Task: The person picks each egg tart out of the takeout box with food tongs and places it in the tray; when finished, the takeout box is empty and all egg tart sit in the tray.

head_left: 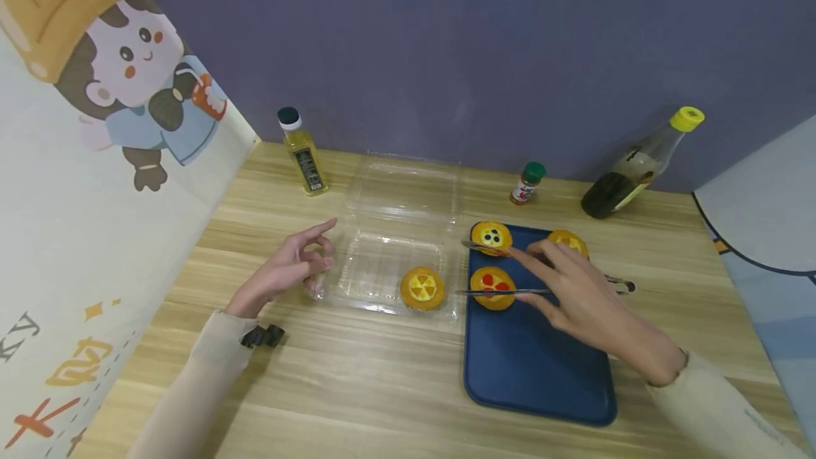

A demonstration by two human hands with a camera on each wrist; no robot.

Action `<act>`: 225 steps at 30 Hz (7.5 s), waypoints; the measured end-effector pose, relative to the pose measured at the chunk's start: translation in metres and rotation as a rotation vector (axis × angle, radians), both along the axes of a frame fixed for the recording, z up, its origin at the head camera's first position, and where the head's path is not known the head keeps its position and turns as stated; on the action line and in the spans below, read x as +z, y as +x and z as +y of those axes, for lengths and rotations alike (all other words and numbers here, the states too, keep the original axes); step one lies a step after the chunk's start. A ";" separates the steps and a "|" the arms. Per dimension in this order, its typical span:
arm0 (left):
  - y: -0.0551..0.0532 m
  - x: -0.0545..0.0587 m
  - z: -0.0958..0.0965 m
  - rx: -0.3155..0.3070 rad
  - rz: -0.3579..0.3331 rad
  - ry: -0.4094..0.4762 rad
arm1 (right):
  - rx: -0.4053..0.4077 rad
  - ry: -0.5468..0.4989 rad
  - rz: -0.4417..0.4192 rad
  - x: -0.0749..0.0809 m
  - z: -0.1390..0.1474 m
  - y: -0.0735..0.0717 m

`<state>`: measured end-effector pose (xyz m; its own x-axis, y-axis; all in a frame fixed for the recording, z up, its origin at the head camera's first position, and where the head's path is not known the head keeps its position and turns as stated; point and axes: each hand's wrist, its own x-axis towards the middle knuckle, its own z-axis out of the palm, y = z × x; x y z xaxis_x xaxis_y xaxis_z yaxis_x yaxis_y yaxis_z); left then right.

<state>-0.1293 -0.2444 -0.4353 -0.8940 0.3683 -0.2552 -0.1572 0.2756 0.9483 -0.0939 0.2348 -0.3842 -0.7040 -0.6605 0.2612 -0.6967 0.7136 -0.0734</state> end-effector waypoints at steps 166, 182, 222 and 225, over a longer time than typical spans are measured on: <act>0.006 0.001 0.006 0.041 0.021 -0.011 | -0.328 0.100 -0.018 -0.019 0.109 0.056; 0.006 0.000 0.007 0.053 0.028 -0.013 | -0.319 0.053 0.016 -0.024 0.108 0.059; 0.010 0.004 0.009 0.087 0.029 -0.043 | -0.584 -0.069 -0.132 -0.060 0.195 0.008; 0.009 0.004 0.009 0.085 0.034 -0.051 | -0.610 -0.071 -0.168 -0.068 0.197 0.008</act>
